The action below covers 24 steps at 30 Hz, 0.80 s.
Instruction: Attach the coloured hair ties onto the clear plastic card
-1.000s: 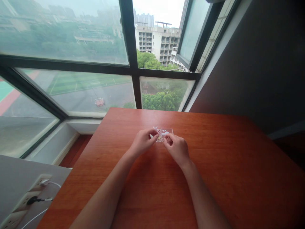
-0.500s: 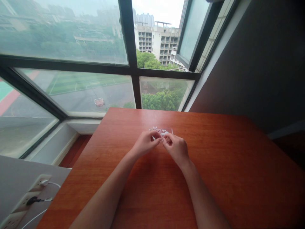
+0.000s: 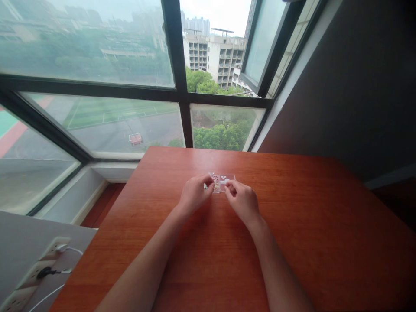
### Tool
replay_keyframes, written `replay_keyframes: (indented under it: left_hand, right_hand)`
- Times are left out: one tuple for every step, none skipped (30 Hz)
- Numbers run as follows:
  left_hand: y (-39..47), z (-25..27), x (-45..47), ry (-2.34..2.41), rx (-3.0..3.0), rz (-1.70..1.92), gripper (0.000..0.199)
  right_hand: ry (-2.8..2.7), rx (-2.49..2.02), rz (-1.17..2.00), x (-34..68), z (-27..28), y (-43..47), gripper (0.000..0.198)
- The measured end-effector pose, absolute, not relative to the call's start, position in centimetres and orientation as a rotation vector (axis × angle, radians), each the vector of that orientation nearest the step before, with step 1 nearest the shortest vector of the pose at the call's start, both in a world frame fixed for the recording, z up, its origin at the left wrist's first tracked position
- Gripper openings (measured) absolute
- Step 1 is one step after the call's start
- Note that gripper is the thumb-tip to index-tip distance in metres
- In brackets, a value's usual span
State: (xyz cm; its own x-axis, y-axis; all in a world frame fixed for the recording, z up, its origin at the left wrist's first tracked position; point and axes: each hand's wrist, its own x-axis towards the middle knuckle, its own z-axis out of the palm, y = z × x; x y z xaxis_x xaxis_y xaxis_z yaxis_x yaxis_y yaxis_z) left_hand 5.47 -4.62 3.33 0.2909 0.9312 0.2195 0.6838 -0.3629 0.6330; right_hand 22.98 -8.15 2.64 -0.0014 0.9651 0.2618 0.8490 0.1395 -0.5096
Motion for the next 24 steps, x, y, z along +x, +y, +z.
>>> replay_keyframes:
  left_hand:
    - [-4.7,3.3,5.6,1.476,2.165,0.792,0.012]
    - [-4.7,3.2,5.7,1.496,2.182,0.788,0.012]
    - [-4.8,3.1,5.9,1.514,2.196,0.785,0.012]
    - [-4.9,3.1,6.0,1.532,2.206,0.781,0.013]
    - [-5.0,3.0,6.2,1.552,2.215,0.775,0.013]
    - [-5.1,3.0,6.3,1.571,2.22,0.769,0.013]
    - [-5.2,3.0,6.5,1.587,2.224,0.762,0.013]
    - [-5.2,3.0,6.6,1.597,2.228,0.752,0.013]
    - [-5.3,2.9,6.6,1.603,2.234,0.741,0.014]
    - [-5.3,2.9,6.7,1.606,2.239,0.73,0.014]
    - [-5.3,2.9,6.7,1.608,2.244,0.719,0.014]
    - [-5.3,2.8,6.7,1.612,2.249,0.71,0.014]
    - [-5.3,2.8,6.7,1.616,2.255,0.703,0.014]
    - [-5.3,2.7,6.6,1.62,2.261,0.697,0.014]
    - [-5.3,2.7,6.6,1.622,2.265,0.694,0.014]
    - [-5.3,2.6,6.5,1.622,2.268,0.692,0.014]
    - [-5.2,2.6,6.4,1.622,2.269,0.693,0.014]
    - [-5.1,2.7,6.2,1.623,2.267,0.701,0.014]
    - [-5.0,2.7,6.0,1.625,2.263,0.715,0.014]
    - [-4.8,2.8,5.8,1.628,2.255,0.736,0.015]
    - [-4.6,2.9,5.4,1.63,2.244,0.761,0.016]
    - [-4.4,3.0,5.0,1.635,2.226,0.792,0.017]
    - [-4.1,2.9,4.6,1.635,2.204,0.819,0.018]
    - [-3.7,2.9,4.1,1.641,2.174,0.848,0.02]
  right_hand:
    - [-1.877,-1.746,0.277,23.1,2.6,-8.1,0.011]
    - [-1.881,-1.755,0.277,23.1,2.5,-8.1,0.01]
    - [-1.886,-1.76,0.276,23.1,2.5,-8.1,0.01]
    - [-1.89,-1.763,0.273,23.1,2.5,-8.1,0.009]
    - [-1.895,-1.763,0.269,23.1,2.5,-8.1,0.009]
    - [-1.9,-1.762,0.266,23.1,2.5,-8.1,0.009]
    - [-1.903,-1.761,0.263,23.1,2.4,-8.1,0.008]
    - [-1.906,-1.76,0.261,23.1,2.4,-8.1,0.008]
    - [-1.908,-1.758,0.259,23.1,2.4,-8.2,0.008]
    - [-1.909,-1.756,0.258,23.1,2.4,-8.2,0.008]
    - [-1.909,-1.753,0.256,23.1,2.3,-8.2,0.008]
    - [-1.908,-1.751,0.253,23.1,2.3,-8.2,0.008]
    - [-1.908,-1.747,0.251,23.1,2.3,-8.2,0.008]
    - [-1.907,-1.745,0.25,23.1,2.3,-8.2,0.008]
    - [-1.905,-1.743,0.25,23.1,2.3,-8.2,0.008]
    - [-1.903,-1.742,0.25,23.1,2.3,-8.2,0.008]
    - [-1.899,-1.744,0.252,23.1,2.3,-8.1,0.008]
    - [-1.892,-1.748,0.253,23.1,2.4,-8.1,0.008]
    - [-1.884,-1.755,0.254,23.2,2.4,-8.1,0.009]
    - [-1.874,-1.766,0.253,23.2,2.4,-8.0,0.009]
    - [-1.861,-1.781,0.251,23.4,2.4,-7.9,0.009]
    - [-1.844,-1.801,0.247,23.5,2.4,-7.9,0.01]
    - [-1.827,-1.824,0.243,23.7,2.4,-7.8,0.011]
    - [-1.81,-1.847,0.24,23.9,2.3,-7.7,0.012]
